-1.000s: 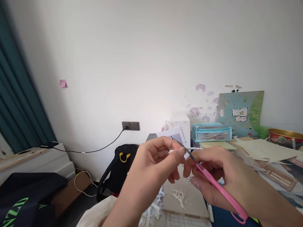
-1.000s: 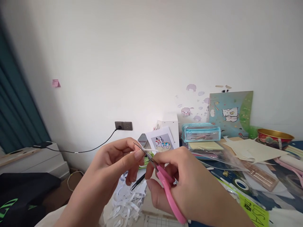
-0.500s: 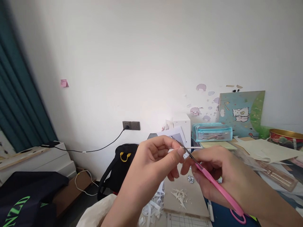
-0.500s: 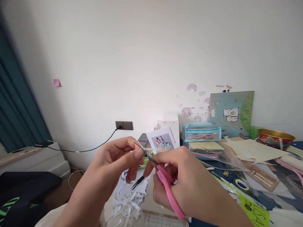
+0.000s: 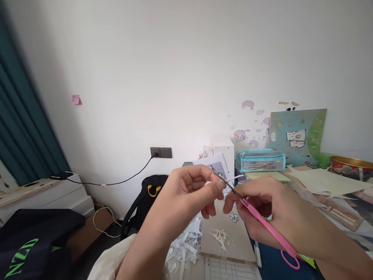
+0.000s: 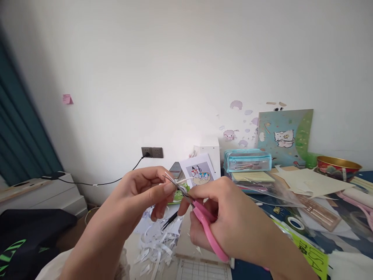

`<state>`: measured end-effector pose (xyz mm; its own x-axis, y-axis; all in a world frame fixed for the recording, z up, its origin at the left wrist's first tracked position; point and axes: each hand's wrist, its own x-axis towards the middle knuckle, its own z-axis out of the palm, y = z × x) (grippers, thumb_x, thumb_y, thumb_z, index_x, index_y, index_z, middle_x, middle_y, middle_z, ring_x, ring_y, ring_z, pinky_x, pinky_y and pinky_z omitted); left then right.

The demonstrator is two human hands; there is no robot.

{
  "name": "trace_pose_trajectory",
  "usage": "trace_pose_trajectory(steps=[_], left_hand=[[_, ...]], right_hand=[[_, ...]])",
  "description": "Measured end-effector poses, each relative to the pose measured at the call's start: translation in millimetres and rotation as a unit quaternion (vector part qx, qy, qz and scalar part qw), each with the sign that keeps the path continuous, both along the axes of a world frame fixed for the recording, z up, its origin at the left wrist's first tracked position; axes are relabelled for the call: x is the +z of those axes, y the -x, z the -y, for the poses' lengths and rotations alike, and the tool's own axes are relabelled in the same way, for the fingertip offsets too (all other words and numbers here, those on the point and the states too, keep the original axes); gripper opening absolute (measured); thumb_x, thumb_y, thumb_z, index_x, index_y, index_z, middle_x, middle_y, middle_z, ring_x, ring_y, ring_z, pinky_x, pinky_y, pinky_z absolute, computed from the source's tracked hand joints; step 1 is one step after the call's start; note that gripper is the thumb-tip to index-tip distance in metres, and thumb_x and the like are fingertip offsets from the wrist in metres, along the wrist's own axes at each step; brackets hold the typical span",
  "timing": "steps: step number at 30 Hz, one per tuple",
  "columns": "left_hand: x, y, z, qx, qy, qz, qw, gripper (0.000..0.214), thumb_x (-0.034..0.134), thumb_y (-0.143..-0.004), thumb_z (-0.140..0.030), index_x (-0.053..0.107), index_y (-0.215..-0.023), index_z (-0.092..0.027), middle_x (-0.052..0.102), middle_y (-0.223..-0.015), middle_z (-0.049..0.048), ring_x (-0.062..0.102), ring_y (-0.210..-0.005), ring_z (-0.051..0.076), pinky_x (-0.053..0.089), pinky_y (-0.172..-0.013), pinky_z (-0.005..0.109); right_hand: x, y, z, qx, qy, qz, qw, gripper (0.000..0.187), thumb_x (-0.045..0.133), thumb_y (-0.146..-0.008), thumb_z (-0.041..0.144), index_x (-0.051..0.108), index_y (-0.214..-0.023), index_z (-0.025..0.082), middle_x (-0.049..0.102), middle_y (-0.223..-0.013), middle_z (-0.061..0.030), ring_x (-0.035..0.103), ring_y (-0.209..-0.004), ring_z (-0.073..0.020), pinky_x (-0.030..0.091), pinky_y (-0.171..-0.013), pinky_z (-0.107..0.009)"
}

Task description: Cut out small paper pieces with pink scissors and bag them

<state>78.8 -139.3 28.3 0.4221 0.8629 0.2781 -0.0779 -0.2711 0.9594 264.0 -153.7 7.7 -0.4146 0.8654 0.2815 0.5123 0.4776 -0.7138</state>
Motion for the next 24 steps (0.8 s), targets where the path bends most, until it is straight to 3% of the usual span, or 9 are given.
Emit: trace_pose_trajectory(steps=[5, 10, 16, 24], left_hand=[[-0.7, -0.1, -3.4, -0.007, 0.007, 0.006, 1.000, 0.015, 0.066, -0.079, -0.025, 0.061, -0.067, -0.016, 0.056, -0.056, -0.0038, 0.047, -0.043, 0.005, 0.039, -0.044, 0.015], [-2.5, -9.2, -6.4, 0.031, -0.003, 0.052, 0.998, 0.017, 0.067, -0.078, -0.028, 0.062, -0.068, -0.016, 0.058, -0.056, -0.0028, 0.048, -0.044, 0.006, 0.037, -0.042, 0.016], [-7.8, -18.0, -5.6, 0.032, -0.020, 0.087, 0.996, 0.022, 0.063, -0.084, -0.028, 0.056, -0.067, -0.016, 0.055, -0.052, -0.0044, 0.046, -0.045, 0.005, 0.035, -0.042, 0.014], [-11.2, -15.1, -4.6, 0.037, -0.031, 0.095, 0.994, 0.020, 0.061, -0.086, -0.030, 0.057, -0.071, -0.016, 0.053, -0.053, -0.0052, 0.047, -0.046, 0.005, 0.037, -0.043, 0.013]], right_hand=[[-0.6, -1.1, -2.0, 0.013, 0.015, -0.011, 1.000, 0.028, 0.047, -0.061, 0.002, 0.061, -0.076, 0.021, 0.034, -0.057, 0.0074, 0.028, -0.050, -0.0082, 0.022, -0.043, -0.021], [6.5, 9.5, -0.2, -0.012, 0.024, -0.054, 0.998, 0.020, 0.045, -0.065, 0.003, 0.055, -0.072, 0.019, 0.030, -0.060, 0.0067, 0.023, -0.055, -0.0100, 0.020, -0.046, -0.024], [3.8, 18.7, -0.3, -0.067, -0.057, -0.054, 0.995, 0.015, 0.046, -0.071, 0.006, 0.052, -0.065, 0.019, 0.034, -0.058, 0.0061, 0.026, -0.054, -0.0108, 0.023, -0.047, -0.025], [-5.7, 19.4, -5.1, -0.091, -0.165, -0.052, 0.981, 0.016, 0.050, -0.066, 0.006, 0.046, -0.060, 0.020, 0.031, -0.054, 0.0079, 0.025, -0.052, -0.0095, 0.022, -0.043, -0.022]])
